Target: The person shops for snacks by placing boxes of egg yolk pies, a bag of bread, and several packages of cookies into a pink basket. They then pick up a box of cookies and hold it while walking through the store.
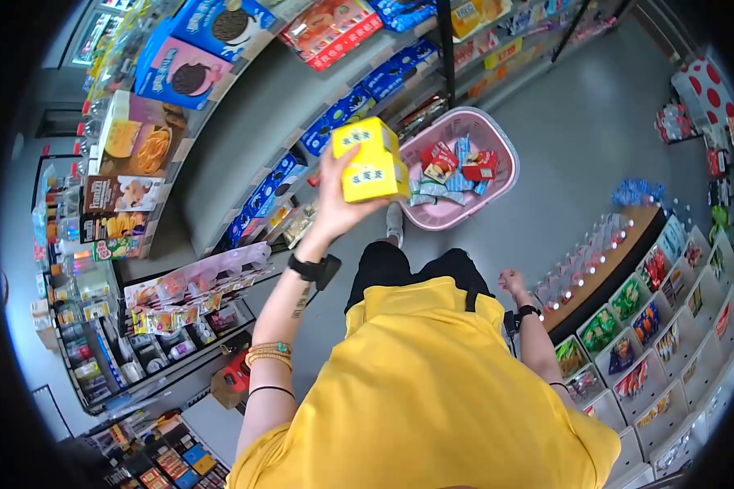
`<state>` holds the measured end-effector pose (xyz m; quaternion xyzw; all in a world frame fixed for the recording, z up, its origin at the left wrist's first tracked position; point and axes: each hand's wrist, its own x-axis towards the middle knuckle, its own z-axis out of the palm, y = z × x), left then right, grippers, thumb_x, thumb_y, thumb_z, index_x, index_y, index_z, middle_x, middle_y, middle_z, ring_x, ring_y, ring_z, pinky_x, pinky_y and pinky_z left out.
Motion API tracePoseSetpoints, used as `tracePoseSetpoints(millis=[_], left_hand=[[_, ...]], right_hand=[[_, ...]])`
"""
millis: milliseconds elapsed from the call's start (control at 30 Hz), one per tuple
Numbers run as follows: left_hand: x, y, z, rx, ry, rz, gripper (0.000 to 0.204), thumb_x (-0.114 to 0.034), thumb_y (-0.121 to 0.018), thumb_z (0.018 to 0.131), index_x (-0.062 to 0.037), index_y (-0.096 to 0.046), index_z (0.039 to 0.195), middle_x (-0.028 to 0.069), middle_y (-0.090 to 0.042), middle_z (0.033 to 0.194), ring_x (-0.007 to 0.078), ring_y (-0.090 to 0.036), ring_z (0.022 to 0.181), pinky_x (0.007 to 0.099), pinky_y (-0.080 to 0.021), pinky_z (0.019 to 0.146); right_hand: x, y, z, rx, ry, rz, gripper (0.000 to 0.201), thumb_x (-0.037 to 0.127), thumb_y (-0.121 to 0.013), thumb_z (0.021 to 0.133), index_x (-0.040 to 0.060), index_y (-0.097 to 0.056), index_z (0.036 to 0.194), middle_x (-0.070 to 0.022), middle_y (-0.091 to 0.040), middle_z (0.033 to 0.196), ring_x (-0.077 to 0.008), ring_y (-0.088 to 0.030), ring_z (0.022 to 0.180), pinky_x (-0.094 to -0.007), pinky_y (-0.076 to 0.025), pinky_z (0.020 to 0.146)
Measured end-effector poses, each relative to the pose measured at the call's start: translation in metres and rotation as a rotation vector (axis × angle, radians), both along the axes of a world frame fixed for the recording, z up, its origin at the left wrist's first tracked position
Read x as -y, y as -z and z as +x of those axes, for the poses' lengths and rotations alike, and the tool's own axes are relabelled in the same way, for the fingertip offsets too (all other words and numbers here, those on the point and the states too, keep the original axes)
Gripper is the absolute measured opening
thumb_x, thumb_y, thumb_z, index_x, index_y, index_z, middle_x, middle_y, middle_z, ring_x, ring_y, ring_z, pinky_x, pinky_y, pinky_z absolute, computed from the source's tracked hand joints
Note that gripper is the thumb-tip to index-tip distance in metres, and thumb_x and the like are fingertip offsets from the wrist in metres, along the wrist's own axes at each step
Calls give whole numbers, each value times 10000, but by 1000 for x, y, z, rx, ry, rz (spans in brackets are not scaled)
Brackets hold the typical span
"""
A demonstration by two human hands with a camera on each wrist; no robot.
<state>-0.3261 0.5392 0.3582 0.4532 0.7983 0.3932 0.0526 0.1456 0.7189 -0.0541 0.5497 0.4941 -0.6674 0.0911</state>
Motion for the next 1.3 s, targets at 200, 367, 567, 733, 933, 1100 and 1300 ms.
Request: tracePoseSetpoints(millis=[200, 367, 567, 733, 933, 1100, 1300], left_hand=[[-23, 117, 40, 254, 119, -154, 968, -133, -917, 525, -175, -469, 1383, 232, -197, 1518, 430, -241, 1416, 444, -308, 1148], [-37, 170, 50, 368, 162, -269, 971, -154, -921, 516, -196, -476, 1378, 229, -162, 1530, 425, -211, 1435, 432, -297, 1158], [-66, 216, 46, 388, 261, -221, 944, -121, -918, 514, -191, -497, 1356, 229, -177, 1539, 418, -235, 1428, 422, -307, 1151], [-101, 231, 43, 362, 296, -220, 905, -141, -923, 544, -185, -510, 1348, 222, -153, 1556, 411, -239, 1428, 415, -307, 1150], [-148, 250, 27, 207, 322, -169, 846, -202, -925, 572, -170, -545, 1327, 234, -133, 1564, 453, -256, 1407, 461, -313, 1140], [-174, 270, 13, 47, 360, -272, 823, -227, -906, 607, -193, -546, 1346, 238, -130, 1569, 449, -220, 1422, 464, -266, 1160], [-177, 285, 11, -36, 342, -377, 845, -223, -870, 657, -217, -483, 1409, 232, -165, 1559, 467, -258, 1396, 473, -293, 1143]], right_hand=[[23, -17, 36, 39, 98, -13, 193, 259, -540, 977, 75, -598, 969, -32, -617, 725, -134, -581, 555, -264, -447, 471], [49, -36, 89, 126, 246, -60, 205, 277, -549, 979, 76, -589, 979, -27, -612, 729, -133, -581, 547, -267, -442, 462], [90, -67, 135, 182, 422, -109, 138, 235, -564, 954, 104, -575, 997, -41, -657, 811, -142, -630, 612, -247, -476, 494], [123, -84, 157, 196, 535, -123, 122, 175, -551, 935, 99, -582, 1025, -42, -650, 815, -131, -630, 626, -236, -461, 489], [156, -104, 158, 219, 666, -121, 162, 133, -528, 923, 82, -558, 1074, -66, -649, 858, -151, -632, 644, -241, -475, 508], [173, -119, 155, 259, 657, -72, 182, 126, -535, 902, 72, -565, 1074, -66, -656, 883, -152, -644, 673, -238, -496, 543], [155, -122, 164, 254, 580, -20, 179, 144, -556, 900, 71, -586, 1061, -46, -653, 883, -137, -636, 675, -238, -484, 549]])
